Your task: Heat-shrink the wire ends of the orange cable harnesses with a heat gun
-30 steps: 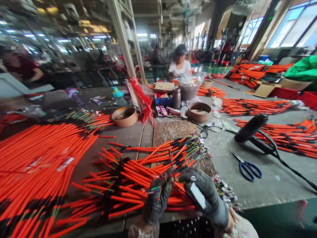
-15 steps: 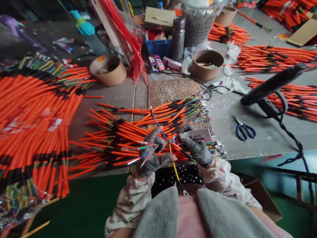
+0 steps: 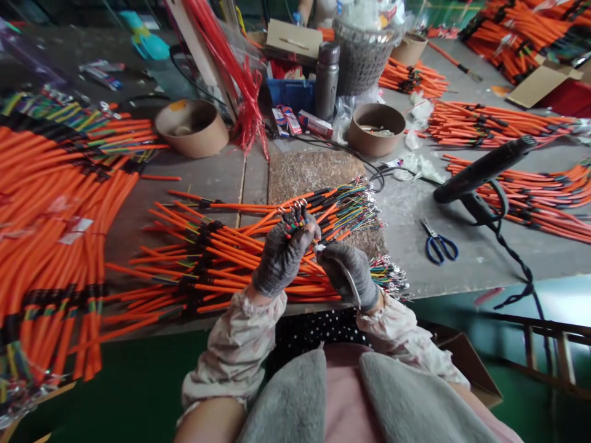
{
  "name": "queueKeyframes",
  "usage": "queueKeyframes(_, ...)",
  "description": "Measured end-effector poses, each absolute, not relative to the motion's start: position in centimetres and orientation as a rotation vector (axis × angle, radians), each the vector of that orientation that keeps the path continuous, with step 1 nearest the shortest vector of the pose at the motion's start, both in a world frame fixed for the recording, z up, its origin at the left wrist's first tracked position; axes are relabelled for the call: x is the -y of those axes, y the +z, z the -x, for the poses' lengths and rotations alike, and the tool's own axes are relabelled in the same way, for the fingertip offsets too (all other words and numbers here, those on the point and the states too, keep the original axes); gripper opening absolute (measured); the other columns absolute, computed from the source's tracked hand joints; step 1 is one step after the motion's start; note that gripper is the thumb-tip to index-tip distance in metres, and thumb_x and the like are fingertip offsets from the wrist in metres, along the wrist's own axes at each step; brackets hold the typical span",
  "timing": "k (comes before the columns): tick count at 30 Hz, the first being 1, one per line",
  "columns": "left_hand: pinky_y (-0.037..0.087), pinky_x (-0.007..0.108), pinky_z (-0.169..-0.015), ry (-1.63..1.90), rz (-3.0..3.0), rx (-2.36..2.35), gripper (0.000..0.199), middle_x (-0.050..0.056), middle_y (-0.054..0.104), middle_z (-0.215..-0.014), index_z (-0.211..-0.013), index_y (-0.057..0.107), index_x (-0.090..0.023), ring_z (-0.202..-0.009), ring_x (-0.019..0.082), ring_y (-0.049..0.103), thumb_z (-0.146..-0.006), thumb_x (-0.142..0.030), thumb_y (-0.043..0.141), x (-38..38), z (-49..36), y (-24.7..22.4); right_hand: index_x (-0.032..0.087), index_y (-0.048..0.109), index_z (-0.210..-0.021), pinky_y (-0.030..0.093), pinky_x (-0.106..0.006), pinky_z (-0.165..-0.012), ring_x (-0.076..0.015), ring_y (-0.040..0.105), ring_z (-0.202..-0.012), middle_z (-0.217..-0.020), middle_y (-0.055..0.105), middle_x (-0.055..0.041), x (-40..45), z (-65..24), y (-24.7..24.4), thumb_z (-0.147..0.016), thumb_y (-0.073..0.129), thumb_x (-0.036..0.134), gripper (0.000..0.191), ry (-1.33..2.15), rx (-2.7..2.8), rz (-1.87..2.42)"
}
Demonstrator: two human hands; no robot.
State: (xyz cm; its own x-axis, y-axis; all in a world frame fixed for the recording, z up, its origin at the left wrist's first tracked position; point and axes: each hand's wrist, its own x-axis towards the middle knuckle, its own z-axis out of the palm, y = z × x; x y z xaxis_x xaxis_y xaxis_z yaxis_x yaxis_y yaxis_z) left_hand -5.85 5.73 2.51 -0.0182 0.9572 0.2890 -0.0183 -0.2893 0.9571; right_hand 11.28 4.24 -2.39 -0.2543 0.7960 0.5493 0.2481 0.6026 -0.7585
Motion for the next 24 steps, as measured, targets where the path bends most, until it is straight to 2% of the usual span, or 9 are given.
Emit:
queueKeyframes(2, 0.051, 0.03, -0.063, 1.435, -1.423, -1.039, 0.044, 0.003, 0.058, -0.072, -0.081, 0.068, -0.017, -0.065, 0.015, 0.056, -0.104, -0.054, 0.058, -5.9, 5.8, 2.4, 0.027, 0.072, -0.104, 0.062, -0.035, -0.08, -0.0216, 0.078, -0.084, -0.091, 0.081, -0.0047, -4.3, -11.3, -2.6, -0.1, 0.066, 0.025, 0.008, 0.595, 1.82, 0.901)
queueKeyframes(5, 0.048, 0.029, -0.059, 1.426, -1.441, -1.034, 0.043, 0.003, 0.06, -0.075, -0.084, 0.07, -0.017, -0.063, 0.013, 0.053, -0.105, -0.052, 0.056, -6.0, 6.0, 2.0, 0.026, 0.072, -0.104, 0.062, -0.036, -0.077, -0.0226, 0.078, -0.083, -0.09, 0.081, -0.0059, -4.2, -11.2, -2.6, -0.099, 0.066, 0.026, 0.008, 0.499, 1.844, 0.929)
queueKeyframes(10, 0.053, 0.029, -0.063, 1.445, -1.396, -1.055, 0.044, 0.003, 0.062, -0.073, -0.086, 0.072, -0.017, -0.065, 0.014, 0.06, -0.103, -0.055, 0.058, -6.1, 5.9, 2.1, 0.027, 0.073, -0.105, 0.061, -0.035, -0.078, -0.0215, 0.077, -0.083, -0.091, 0.08, -0.0043, -4.1, -10.6, -2.4, -0.099, 0.066, 0.022, 0.011, 0.418, 1.874, 0.874)
queueKeyframes(12, 0.059, 0.03, -0.071, 1.443, -1.437, -1.112, 0.04, 0.005, 0.068, -0.077, -0.095, 0.075, -0.017, -0.074, 0.017, 0.067, -0.104, -0.052, 0.058, -5.3, 5.5, 2.2, 0.027, 0.073, -0.105, 0.059, -0.035, -0.08, -0.0212, 0.075, -0.083, -0.092, 0.078, -0.0038, -4.2, -10.7, -2.3, -0.099, 0.066, 0.023, 0.01, 0.553, 1.828, 0.888)
queueKeyframes(14, 0.063, 0.033, -0.083, 1.452, -1.635, -1.103, 0.033, 0.008, 0.075, -0.091, -0.107, 0.077, -0.019, -0.088, 0.02, 0.074, -0.107, -0.044, 0.055, -3.5, 4.9, 1.8, 0.026, 0.072, -0.101, 0.058, -0.036, -0.081, -0.0216, 0.072, -0.085, -0.094, 0.075, -0.0044, -4.3, -11.5, -2.1, -0.099, 0.067, 0.031, 0.008, 0.754, 1.683, 0.977)
queueKeyframes(17, 0.063, 0.033, -0.097, 1.34, -2.135, -0.852, 0.03, 0.008, 0.08, -0.111, -0.121, 0.076, -0.023, -0.105, 0.02, 0.076, -0.107, -0.026, 0.05, -0.1, 3.8, 0.3, 0.025, 0.064, -0.091, 0.056, -0.032, -0.071, -0.0188, 0.064, -0.076, -0.086, 0.067, -0.0023, -4.1, -13.4, -1.4, -0.097, 0.069, 0.043, 0.019, 1.101, 1.418, 1.1)
queueKeyframes(21, 0.063, 0.034, -0.098, 1.161, -2.412, -0.736, 0.032, 0.011, 0.079, -0.116, -0.126, 0.074, -0.018, -0.113, 0.022, 0.076, -0.104, -0.016, 0.051, 2.9, 2.8, -1.4, 0.023, 0.057, -0.087, 0.048, -0.026, -0.058, -0.0139, 0.053, -0.063, -0.074, 0.058, 0.002, -4.0, -15.0, -0.5, -0.086, 0.081, 0.048, 0.035, 1.613, 1.149, 1.147)
queueKeyframes(24, 0.063, 0.034, -0.097, 1.143, -2.426, -0.729, 0.029, 0.013, 0.079, -0.115, -0.124, 0.073, -0.015, -0.114, 0.023, 0.076, -0.104, -0.015, 0.053, 3.2, 2.5, -1.4, 0.021, 0.059, -0.084, 0.045, -0.025, -0.058, -0.013, 0.052, -0.064, -0.074, 0.059, 0.0019, -4.6, -15.1, -0.8, -0.083, 0.083, 0.052, 0.039, 1.718, 1.172, 1.123)
